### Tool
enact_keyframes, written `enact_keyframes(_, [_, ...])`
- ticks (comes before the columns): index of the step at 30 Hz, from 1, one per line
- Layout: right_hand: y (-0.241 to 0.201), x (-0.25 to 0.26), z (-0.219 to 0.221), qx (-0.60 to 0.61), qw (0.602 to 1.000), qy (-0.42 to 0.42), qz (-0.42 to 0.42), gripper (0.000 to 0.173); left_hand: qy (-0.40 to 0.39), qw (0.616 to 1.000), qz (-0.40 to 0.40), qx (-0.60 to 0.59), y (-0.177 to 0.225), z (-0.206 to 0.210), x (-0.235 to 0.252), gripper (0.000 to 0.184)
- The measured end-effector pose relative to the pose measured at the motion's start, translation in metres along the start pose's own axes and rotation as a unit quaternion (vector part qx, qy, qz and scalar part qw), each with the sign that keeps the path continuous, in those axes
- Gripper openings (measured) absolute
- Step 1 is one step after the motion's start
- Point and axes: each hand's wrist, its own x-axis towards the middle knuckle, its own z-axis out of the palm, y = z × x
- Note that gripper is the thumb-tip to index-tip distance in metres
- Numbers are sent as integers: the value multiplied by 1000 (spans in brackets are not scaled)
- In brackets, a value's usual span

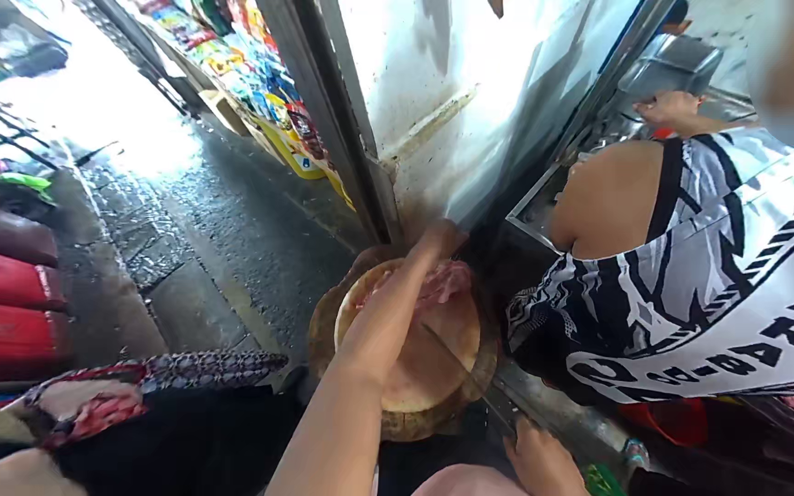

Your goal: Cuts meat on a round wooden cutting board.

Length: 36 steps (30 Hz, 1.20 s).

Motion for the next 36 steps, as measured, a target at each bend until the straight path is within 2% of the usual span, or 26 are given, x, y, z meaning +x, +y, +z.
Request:
enact_keyframes(1, [-4, -3, 3, -4, 1000, 3, 7, 49, -31, 998, -39, 31, 12, 0, 5, 47])
enact_keyframes(2, [-8, -4, 6, -10, 1000, 7, 9, 48, -108, 987, -103, 64, 33, -10, 3, 44])
enact_keyframes(3, [-11, -5, 10, -16, 1000, 11, 9, 47, -218, 955, -176, 97, 52, -22, 8, 46])
enact_keyframes(4, [-12, -5, 15, -21, 1000, 17, 11, 47, -156, 982, -33, 104, 14, -1, 20, 44])
enact_keyframes(5, [-14, -5, 20, -26, 999, 29, 15, 46, -105, 988, 88, 71, -23, 21, 37, 44])
enact_keyframes(6, [-15, -3, 24, -31, 999, 40, 20, 45, -67, 985, 159, 24, -43, 36, 47, 44])
enact_keyframes(7, [-17, -5, 26, -36, 998, 42, 28, 44, -41, 986, 158, -14, -41, 44, 38, 40])
enact_keyframes(8, [-20, -7, 27, -37, 998, 40, 34, 43, -160, 985, -55, -24, 1, 22, 16, 33])
enact_keyframes(9, [-22, -7, 26, -38, 998, 40, 37, 42, -158, 971, -160, -74, 17, 21, 12, 29])
enact_keyframes(10, [-23, -8, 25, -40, 998, 41, 38, 42, -146, 966, -185, -107, 12, 32, 20, 27])
enact_keyframes(11, [-23, -8, 24, -43, 998, 39, 37, 42, -129, 971, -163, -118, -6, 53, 37, 23])
enact_keyframes(12, [-22, -6, 22, -46, 998, 39, 34, 42, -140, 973, -142, -114, -21, 68, 61, 21])
enact_keyframes(13, [-21, -4, 20, -47, 998, 33, 34, 43, -174, 974, -132, -58, -26, 77, 93, 20])
enact_keyframes(14, [-18, -2, 17, -45, 998, 24, 32, 44, -208, 969, -130, -14, -24, 79, 118, 22])
enact_keyframes(15, [-16, -1, 13, -39, 999, 14, 29, 45, -218, 967, -125, -22, -20, 77, 131, 26])
enact_keyframes(18, [-11, 2, 5, -37, 999, -1, 21, 45, -148, 975, -101, -129, 3, 42, 114, 48])
enact_keyframes(20, [-8, 5, 3, -33, 999, -8, 18, 46, -102, 976, -77, -175, 16, 15, 89, 54])
enact_keyframes(27, [7, 22, -3, -50, 998, -3, -34, 45, 52, 975, -32, -215, 50, -75, -14, 42])
enact_keyframes(32, [13, 31, -11, -52, 996, -13, -67, 45, 199, 900, 40, -385, 64, -146, -89, 19])
enact_keyframes(36, [19, 33, -3, 29, 996, 9, -80, 48, 269, 845, 68, -457, 72, -190, -147, 22])
